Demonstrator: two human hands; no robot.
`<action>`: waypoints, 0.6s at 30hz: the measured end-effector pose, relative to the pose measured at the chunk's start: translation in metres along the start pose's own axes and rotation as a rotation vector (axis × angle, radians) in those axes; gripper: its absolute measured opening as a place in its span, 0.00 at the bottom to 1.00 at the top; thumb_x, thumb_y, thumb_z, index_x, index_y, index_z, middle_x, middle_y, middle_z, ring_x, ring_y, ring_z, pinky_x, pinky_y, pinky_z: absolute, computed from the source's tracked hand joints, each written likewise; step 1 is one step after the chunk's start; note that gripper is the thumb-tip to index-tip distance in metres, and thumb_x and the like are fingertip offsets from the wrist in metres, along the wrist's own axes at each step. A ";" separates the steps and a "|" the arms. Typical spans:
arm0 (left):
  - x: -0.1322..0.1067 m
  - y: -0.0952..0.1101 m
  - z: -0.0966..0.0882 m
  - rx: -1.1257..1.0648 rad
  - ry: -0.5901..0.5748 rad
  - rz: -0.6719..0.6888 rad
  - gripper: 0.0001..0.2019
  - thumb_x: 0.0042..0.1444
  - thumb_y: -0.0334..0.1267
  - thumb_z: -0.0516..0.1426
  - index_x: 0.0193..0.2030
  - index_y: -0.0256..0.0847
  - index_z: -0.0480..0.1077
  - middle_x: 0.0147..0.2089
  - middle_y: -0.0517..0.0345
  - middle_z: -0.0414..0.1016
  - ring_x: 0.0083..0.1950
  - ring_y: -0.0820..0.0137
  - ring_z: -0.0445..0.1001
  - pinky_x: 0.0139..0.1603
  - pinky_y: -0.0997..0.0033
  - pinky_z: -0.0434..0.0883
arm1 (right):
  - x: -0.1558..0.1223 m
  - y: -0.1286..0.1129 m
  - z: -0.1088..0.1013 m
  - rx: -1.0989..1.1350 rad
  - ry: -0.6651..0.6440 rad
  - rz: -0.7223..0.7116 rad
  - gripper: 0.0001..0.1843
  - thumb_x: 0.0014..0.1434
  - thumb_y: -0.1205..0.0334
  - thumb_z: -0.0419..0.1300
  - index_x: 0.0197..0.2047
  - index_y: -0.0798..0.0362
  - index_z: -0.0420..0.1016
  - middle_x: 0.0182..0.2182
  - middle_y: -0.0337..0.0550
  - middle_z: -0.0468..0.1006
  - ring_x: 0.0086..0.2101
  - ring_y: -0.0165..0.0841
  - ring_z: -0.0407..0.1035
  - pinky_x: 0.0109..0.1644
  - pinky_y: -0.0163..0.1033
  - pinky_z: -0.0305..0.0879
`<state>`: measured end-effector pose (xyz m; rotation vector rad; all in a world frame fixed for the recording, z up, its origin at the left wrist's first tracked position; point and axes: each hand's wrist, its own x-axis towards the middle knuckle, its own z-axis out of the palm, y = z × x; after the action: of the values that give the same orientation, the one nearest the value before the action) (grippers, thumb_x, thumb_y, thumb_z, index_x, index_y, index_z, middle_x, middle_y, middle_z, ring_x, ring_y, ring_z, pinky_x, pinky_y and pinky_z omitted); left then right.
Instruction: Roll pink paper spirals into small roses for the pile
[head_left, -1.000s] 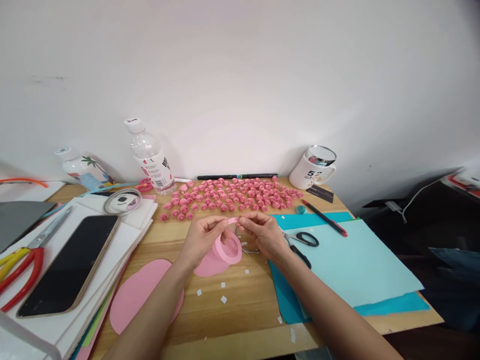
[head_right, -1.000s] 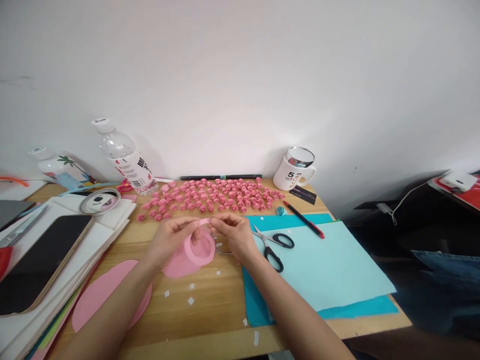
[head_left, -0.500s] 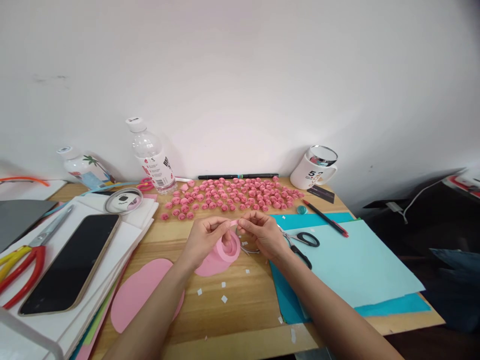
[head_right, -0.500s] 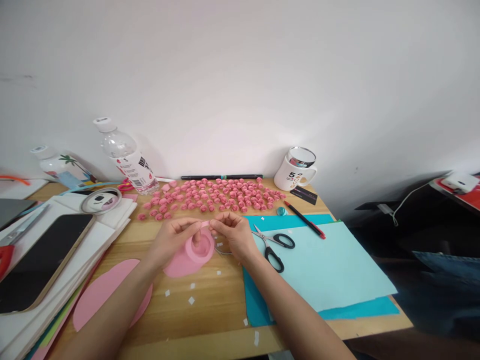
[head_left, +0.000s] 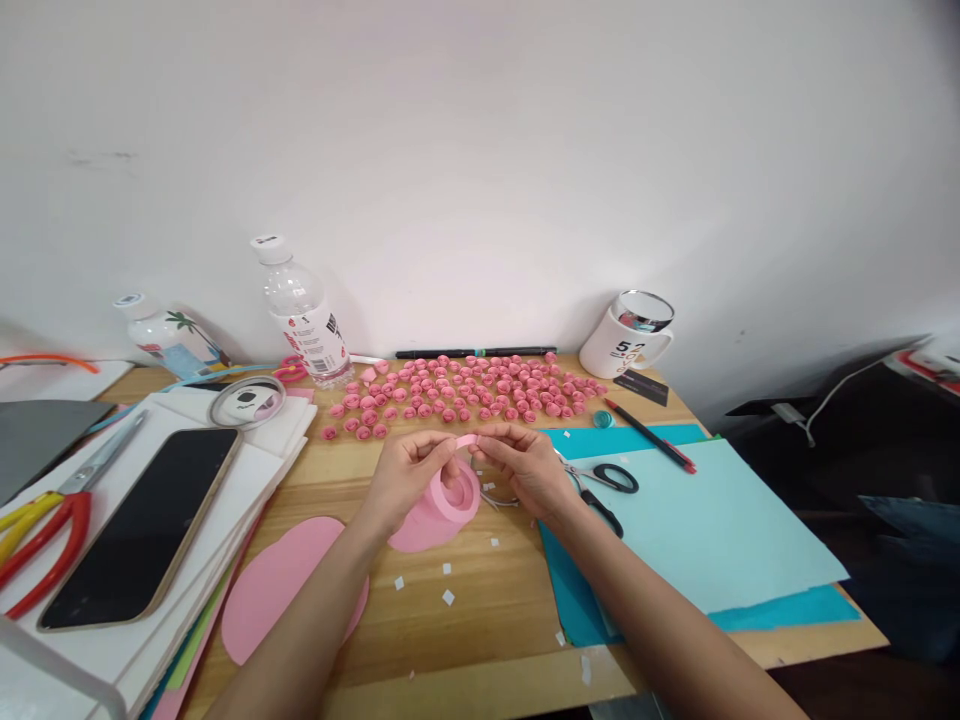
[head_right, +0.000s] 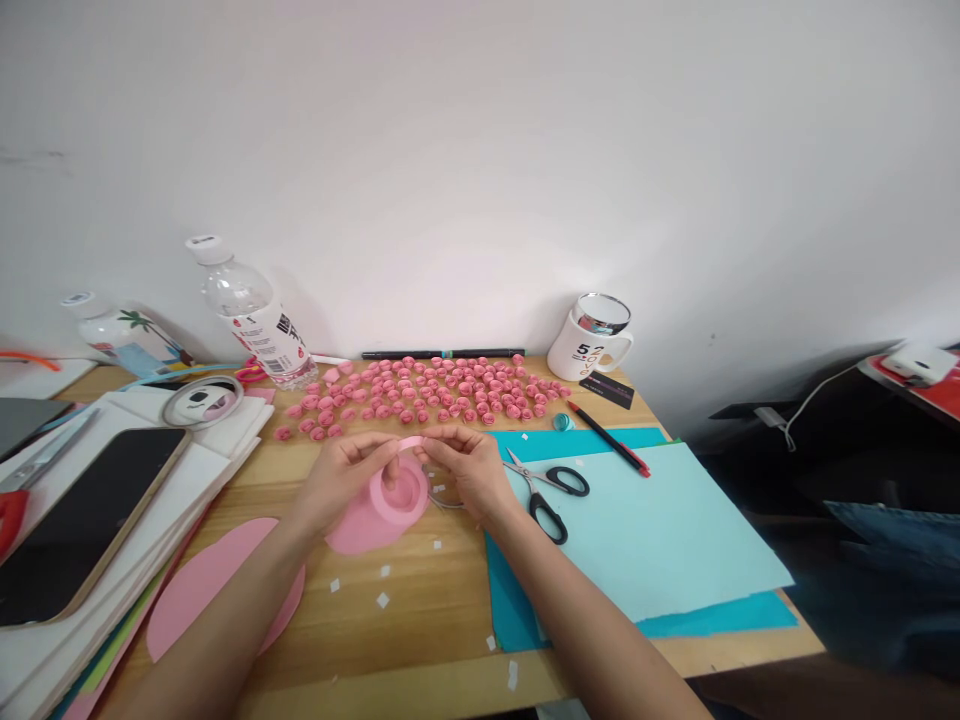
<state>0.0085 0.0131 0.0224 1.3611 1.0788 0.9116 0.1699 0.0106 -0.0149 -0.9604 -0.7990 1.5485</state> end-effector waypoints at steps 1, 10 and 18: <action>0.000 0.000 0.000 -0.001 -0.002 -0.001 0.11 0.53 0.41 0.55 0.27 0.35 0.72 0.19 0.61 0.68 0.22 0.75 0.66 0.27 0.76 0.64 | 0.000 0.000 0.000 0.001 0.003 0.004 0.09 0.43 0.62 0.68 0.31 0.54 0.78 0.25 0.41 0.79 0.28 0.27 0.72 0.38 0.33 0.67; 0.000 -0.001 0.002 -0.018 -0.007 -0.022 0.11 0.53 0.40 0.55 0.25 0.36 0.71 0.20 0.61 0.69 0.23 0.76 0.66 0.28 0.76 0.64 | -0.001 -0.001 0.000 -0.060 -0.022 -0.031 0.07 0.43 0.63 0.69 0.26 0.54 0.75 0.20 0.37 0.76 0.22 0.24 0.68 0.30 0.30 0.63; -0.001 0.000 0.000 -0.007 -0.015 0.001 0.12 0.54 0.41 0.54 0.27 0.36 0.72 0.20 0.61 0.69 0.24 0.75 0.67 0.29 0.75 0.65 | 0.000 0.001 -0.001 -0.048 0.009 -0.031 0.07 0.43 0.61 0.69 0.28 0.52 0.78 0.24 0.38 0.78 0.28 0.27 0.71 0.37 0.34 0.66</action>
<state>0.0086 0.0123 0.0229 1.3612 1.0626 0.9032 0.1704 0.0105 -0.0157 -0.9850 -0.8440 1.5027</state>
